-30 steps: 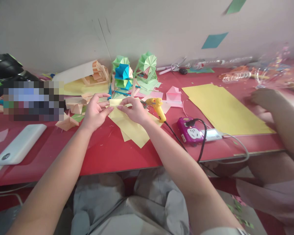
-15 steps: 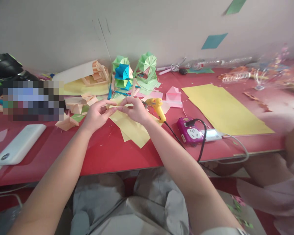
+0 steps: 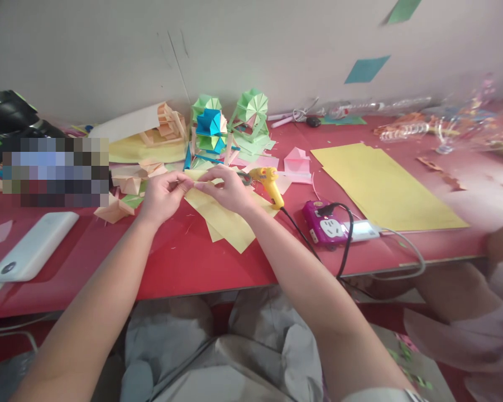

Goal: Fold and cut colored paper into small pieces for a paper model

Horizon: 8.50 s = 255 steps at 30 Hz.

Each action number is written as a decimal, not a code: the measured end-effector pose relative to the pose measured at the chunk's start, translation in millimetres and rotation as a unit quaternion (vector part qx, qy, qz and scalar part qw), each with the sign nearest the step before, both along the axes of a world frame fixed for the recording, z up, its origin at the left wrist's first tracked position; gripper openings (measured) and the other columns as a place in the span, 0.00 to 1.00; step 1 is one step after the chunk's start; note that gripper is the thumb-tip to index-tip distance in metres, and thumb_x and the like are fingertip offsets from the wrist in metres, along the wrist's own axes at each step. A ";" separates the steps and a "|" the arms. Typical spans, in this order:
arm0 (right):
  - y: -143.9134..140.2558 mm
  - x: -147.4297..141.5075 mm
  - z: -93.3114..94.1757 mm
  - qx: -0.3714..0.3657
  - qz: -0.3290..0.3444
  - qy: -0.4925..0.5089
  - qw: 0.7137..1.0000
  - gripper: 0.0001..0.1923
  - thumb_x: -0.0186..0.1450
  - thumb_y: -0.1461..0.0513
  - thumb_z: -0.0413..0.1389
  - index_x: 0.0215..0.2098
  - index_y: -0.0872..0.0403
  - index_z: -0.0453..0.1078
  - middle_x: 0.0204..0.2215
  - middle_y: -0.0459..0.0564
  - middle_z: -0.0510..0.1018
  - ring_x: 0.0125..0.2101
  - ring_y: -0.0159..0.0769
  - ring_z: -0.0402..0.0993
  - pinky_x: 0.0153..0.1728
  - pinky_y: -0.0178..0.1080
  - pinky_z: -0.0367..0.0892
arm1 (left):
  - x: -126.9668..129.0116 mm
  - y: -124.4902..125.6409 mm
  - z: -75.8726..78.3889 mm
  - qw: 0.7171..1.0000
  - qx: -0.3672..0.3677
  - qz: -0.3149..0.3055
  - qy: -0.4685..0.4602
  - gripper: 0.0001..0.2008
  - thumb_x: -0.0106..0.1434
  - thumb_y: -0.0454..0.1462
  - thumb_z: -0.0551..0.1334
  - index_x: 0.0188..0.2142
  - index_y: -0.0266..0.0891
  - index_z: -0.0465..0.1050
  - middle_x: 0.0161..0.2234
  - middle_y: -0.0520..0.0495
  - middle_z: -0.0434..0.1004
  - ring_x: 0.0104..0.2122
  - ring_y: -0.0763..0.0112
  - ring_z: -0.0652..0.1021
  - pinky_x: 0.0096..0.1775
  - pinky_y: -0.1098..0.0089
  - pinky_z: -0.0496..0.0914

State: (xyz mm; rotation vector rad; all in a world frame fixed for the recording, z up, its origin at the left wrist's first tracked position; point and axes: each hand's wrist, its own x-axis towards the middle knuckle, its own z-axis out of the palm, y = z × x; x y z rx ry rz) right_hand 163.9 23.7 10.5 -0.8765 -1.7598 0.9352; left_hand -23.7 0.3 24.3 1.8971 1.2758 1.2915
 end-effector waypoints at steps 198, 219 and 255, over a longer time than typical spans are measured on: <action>-9.5 4.8 11.5 -0.054 0.079 -0.021 0.995 0.18 0.62 0.50 0.62 0.27 0.57 0.72 0.22 0.45 0.71 0.23 0.26 0.61 0.23 0.34 0.56 | -19.2 2.4 12.0 0.961 -0.205 -0.183 -0.030 0.17 0.57 0.51 0.71 0.30 0.38 0.80 0.26 0.47 0.79 0.26 0.69 0.77 0.30 0.69 0.73; -9.3 3.8 10.8 -0.057 0.061 -0.029 0.996 0.20 0.63 0.48 0.60 0.28 0.56 0.74 0.23 0.45 0.72 0.24 0.27 0.63 0.24 0.34 0.58 | -17.7 3.2 4.8 0.984 -0.089 -0.123 0.089 0.17 0.65 0.48 0.62 0.26 0.38 0.75 0.22 0.50 0.73 0.24 0.70 0.72 0.27 0.71 0.65; -4.2 -6.9 -3.1 0.027 -0.030 0.047 0.998 0.23 0.61 0.42 0.62 0.29 0.53 0.72 0.40 0.53 0.76 0.44 0.39 0.74 0.36 0.37 0.73 | 2.8 4.6 -2.6 0.996 -0.007 0.020 -0.087 0.17 0.56 0.51 0.72 0.38 0.41 0.84 0.31 0.47 0.84 0.30 0.67 0.81 0.34 0.67 0.77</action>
